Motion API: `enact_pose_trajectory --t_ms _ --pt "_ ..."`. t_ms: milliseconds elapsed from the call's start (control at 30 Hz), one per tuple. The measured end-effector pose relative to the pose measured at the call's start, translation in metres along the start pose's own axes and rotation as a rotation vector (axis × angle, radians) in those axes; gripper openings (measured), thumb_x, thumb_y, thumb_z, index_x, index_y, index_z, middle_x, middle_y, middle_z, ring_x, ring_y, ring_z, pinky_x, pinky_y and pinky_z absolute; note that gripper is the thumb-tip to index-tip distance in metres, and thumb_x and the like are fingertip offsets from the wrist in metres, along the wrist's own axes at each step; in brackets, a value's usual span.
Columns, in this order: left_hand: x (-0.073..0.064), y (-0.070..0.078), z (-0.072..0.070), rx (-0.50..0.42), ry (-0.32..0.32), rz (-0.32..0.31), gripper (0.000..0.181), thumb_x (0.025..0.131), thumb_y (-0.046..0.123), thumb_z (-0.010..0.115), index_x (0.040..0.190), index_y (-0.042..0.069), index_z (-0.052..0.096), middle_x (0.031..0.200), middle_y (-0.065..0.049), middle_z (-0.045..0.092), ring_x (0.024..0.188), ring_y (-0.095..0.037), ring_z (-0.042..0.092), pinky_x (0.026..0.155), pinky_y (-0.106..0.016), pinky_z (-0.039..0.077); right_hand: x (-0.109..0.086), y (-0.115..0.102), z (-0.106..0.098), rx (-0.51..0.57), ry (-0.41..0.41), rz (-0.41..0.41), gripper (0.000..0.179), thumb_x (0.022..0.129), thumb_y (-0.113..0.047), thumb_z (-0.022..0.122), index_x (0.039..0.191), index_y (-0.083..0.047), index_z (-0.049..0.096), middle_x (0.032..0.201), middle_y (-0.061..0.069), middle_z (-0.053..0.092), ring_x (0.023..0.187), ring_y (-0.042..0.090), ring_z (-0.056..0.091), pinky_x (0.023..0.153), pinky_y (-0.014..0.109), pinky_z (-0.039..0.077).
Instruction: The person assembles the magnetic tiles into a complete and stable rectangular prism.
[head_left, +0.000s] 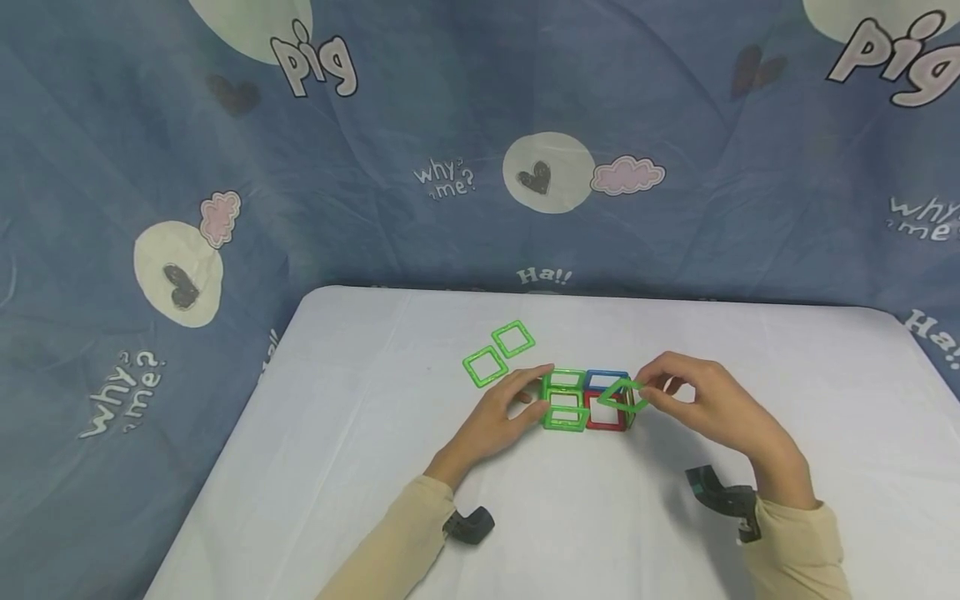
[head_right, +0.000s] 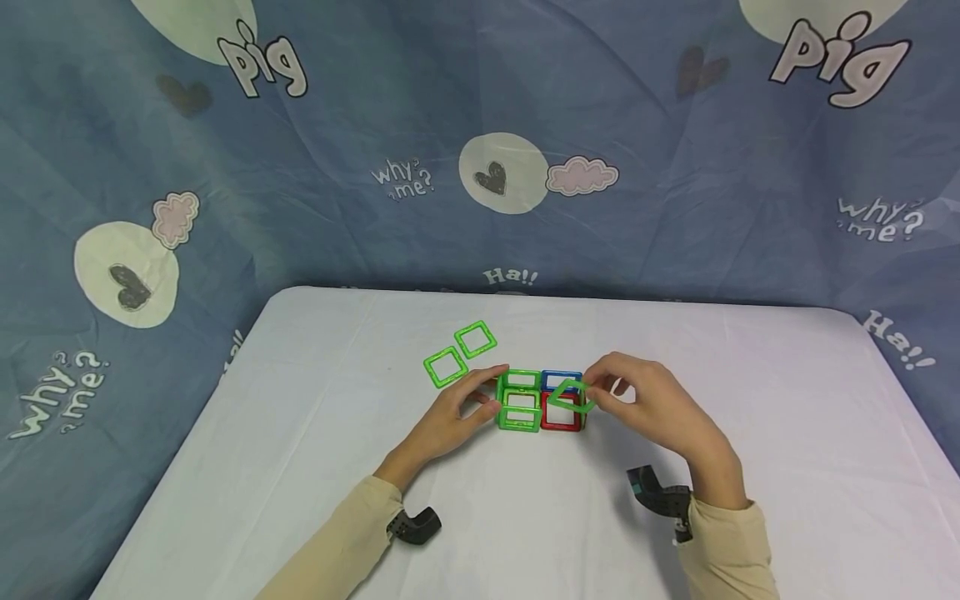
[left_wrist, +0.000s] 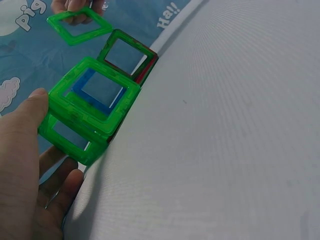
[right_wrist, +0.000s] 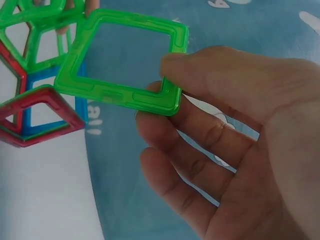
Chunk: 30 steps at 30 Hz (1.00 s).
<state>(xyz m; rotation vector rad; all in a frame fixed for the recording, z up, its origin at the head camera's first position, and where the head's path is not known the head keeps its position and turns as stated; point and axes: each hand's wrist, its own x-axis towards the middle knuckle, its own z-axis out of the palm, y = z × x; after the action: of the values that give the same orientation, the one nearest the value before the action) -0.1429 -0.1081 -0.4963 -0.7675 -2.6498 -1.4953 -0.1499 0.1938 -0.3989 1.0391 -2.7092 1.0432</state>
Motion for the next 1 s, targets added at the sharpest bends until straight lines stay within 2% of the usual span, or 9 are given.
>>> enact_pose_trajectory --t_ms 200,300,333,433,533,633,800,1000 --pt "0.000 0.001 -0.001 -0.007 0.005 -0.005 0.051 0.094 0.038 0.056 0.142 0.033 0.039 0.131 0.010 0.053 0.110 -0.008 0.055 0.092 -0.025 0.050 0.002 0.000 0.003 0.001 -0.016 -0.018 0.021 0.082 -0.005 0.071 0.097 -0.018 0.067 0.091 -0.009 0.067 0.080 -0.001 0.058 0.069 0.022 0.051" --pt "0.000 0.000 0.000 -0.011 0.011 0.007 0.051 0.094 0.036 0.057 0.142 0.031 0.040 0.131 0.008 0.053 0.110 -0.009 0.055 0.091 -0.025 0.050 0.003 -0.001 0.005 0.003 -0.024 -0.022 0.021 0.081 -0.005 0.072 0.097 -0.019 0.066 0.091 -0.009 0.068 0.080 -0.001 0.058 0.068 0.023 0.051" --pt "0.000 0.005 -0.001 -0.019 0.012 0.005 0.051 0.094 0.034 0.057 0.142 0.028 0.041 0.131 0.005 0.054 0.110 -0.011 0.055 0.091 -0.027 0.051 0.003 -0.001 0.005 0.004 -0.026 -0.026 0.022 0.081 -0.005 0.072 0.097 -0.019 0.066 0.091 -0.009 0.068 0.080 -0.001 0.057 0.068 0.023 0.051" --pt "0.000 0.004 0.000 -0.039 0.018 0.012 0.051 0.093 0.029 0.059 0.142 0.023 0.042 0.131 0.001 0.055 0.113 -0.015 0.055 0.091 -0.030 0.051 0.003 -0.001 0.006 0.004 -0.034 -0.033 0.024 0.081 -0.005 0.072 0.096 -0.023 0.066 0.090 -0.009 0.068 0.079 -0.002 0.057 0.067 0.023 0.051" --pt "0.000 0.003 0.000 -0.040 0.015 0.005 0.052 0.093 0.028 0.059 0.142 0.023 0.043 0.131 0.001 0.055 0.114 -0.015 0.054 0.091 -0.031 0.051 0.004 -0.002 0.007 0.000 -0.044 -0.032 0.025 0.080 -0.005 0.073 0.095 -0.024 0.066 0.089 -0.010 0.067 0.078 -0.002 0.057 0.067 0.023 0.051" --pt "0.000 -0.002 0.001 -0.017 0.011 0.008 0.051 0.093 0.034 0.058 0.142 0.029 0.041 0.130 0.007 0.054 0.113 -0.010 0.054 0.091 -0.026 0.051 0.003 -0.002 0.007 -0.008 -0.057 -0.018 0.023 0.080 -0.006 0.073 0.095 -0.022 0.066 0.089 -0.014 0.066 0.078 -0.002 0.056 0.066 0.022 0.050" --pt "0.000 -0.002 0.001 0.001 0.003 0.004 0.052 0.094 0.040 0.055 0.142 0.030 0.040 0.130 0.008 0.054 0.110 -0.007 0.054 0.091 -0.023 0.050 0.004 -0.002 0.009 -0.019 -0.083 0.016 0.023 0.081 -0.008 0.072 0.094 -0.026 0.066 0.088 -0.017 0.064 0.078 -0.002 0.056 0.065 0.021 0.049" --pt "0.000 -0.002 0.000 0.009 0.001 -0.002 0.051 0.094 0.044 0.053 0.142 0.033 0.039 0.131 0.010 0.053 0.110 -0.006 0.054 0.092 -0.022 0.049 0.004 -0.003 0.011 -0.018 -0.100 0.030 0.023 0.082 -0.009 0.072 0.093 -0.028 0.065 0.087 -0.017 0.064 0.078 -0.001 0.056 0.067 0.027 0.052"
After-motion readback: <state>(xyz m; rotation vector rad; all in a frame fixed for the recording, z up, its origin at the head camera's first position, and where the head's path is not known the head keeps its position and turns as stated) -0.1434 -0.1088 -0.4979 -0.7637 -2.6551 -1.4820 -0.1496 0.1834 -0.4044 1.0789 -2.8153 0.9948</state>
